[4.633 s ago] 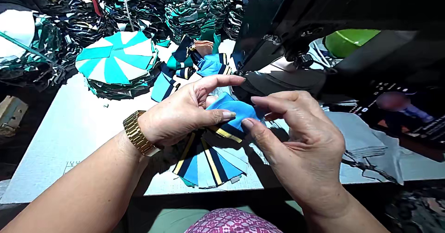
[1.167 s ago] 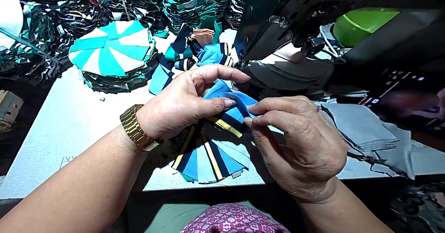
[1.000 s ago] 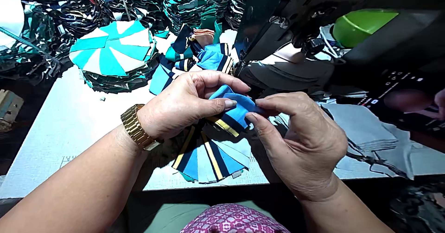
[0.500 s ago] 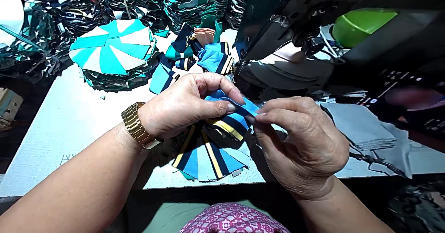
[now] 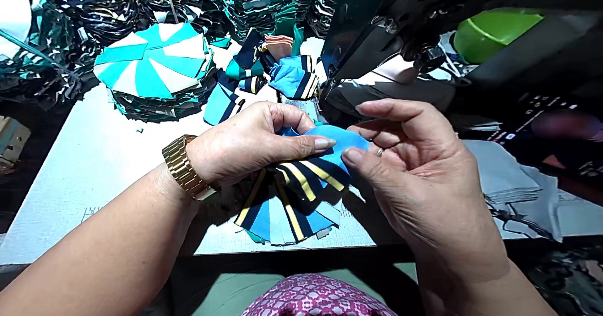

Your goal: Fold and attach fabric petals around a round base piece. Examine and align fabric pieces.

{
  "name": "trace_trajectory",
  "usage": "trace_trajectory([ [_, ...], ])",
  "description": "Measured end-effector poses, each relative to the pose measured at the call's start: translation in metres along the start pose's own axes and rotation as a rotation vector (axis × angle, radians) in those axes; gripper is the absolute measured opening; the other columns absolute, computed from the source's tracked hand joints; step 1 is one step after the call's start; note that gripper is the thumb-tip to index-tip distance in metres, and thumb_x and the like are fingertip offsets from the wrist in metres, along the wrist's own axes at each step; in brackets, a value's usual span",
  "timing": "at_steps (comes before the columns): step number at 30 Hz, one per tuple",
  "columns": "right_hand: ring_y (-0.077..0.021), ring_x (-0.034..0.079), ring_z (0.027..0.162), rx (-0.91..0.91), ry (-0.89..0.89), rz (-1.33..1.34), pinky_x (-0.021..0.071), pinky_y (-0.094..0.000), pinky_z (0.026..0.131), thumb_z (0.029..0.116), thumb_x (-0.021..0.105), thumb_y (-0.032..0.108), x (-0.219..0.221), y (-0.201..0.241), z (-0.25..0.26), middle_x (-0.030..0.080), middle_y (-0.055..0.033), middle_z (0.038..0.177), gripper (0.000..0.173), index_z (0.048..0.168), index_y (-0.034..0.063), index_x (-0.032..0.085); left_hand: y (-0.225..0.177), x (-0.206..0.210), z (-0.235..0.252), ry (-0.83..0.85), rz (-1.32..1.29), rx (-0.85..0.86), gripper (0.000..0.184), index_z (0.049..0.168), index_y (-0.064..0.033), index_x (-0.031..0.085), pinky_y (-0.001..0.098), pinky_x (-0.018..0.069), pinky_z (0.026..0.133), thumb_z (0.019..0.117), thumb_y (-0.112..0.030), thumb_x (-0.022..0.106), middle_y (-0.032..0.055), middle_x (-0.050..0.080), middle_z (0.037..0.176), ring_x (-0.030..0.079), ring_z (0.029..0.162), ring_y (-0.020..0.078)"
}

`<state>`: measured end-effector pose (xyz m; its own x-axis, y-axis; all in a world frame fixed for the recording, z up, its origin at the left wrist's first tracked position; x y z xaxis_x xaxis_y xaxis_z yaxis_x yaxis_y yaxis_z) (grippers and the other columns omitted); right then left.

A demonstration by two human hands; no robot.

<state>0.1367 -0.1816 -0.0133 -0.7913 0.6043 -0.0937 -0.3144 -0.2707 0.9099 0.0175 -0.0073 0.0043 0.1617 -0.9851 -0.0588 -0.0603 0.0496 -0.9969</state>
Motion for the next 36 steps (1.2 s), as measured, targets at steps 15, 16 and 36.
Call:
trace_trajectory([
  [15,-0.0045,0.066,0.086,-0.113,-0.03,-0.249,0.0584,-0.0169,0.077,0.0908,0.069,-0.002,-0.007,0.003,-0.001,0.066,-0.0009,0.105,0.031,0.12,0.0013,0.06,-0.012,-0.012,-0.007,0.065,0.402,0.091,0.024,0.08,-0.011,0.071,0.0153,0.044,0.047,0.0994,-0.024,0.067,-0.0029,0.062,0.064,0.056,0.055,0.0013],
  [16,-0.0051,0.066,0.087,-0.093,0.0,-0.271,0.0582,-0.017,0.076,0.0909,0.068,-0.002,-0.008,0.002,-0.001,0.066,-0.0021,0.107,0.033,0.123,0.0008,0.06,-0.011,-0.013,-0.007,0.065,0.418,0.083,0.023,0.08,-0.0114,0.071,0.0155,0.0439,0.047,0.0992,-0.024,0.067,-0.0032,0.062,0.064,0.056,0.055,0.0013],
  [36,-0.0079,0.061,0.079,-0.228,0.144,-0.75,0.0536,-0.0194,0.069,0.0924,0.071,0.013,-0.009,-0.012,-0.005,0.063,-0.006,0.095,0.015,0.104,0.0032,0.069,0.008,0.0,0.003,0.028,0.714,-0.048,0.024,0.074,-0.0132,0.064,0.018,0.0405,0.05,0.0927,-0.022,0.077,-0.0046,0.057,0.062,0.053,0.055,0.0018],
])
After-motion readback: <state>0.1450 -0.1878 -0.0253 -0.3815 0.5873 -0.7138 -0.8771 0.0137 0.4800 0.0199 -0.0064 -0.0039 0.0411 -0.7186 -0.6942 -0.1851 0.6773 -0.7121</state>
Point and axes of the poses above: each hand's wrist, its own z-axis towards the middle knuckle, its own x-axis out of the palm, y = z × x, the point moved 2 cm from there along z, towards the middle knuckle
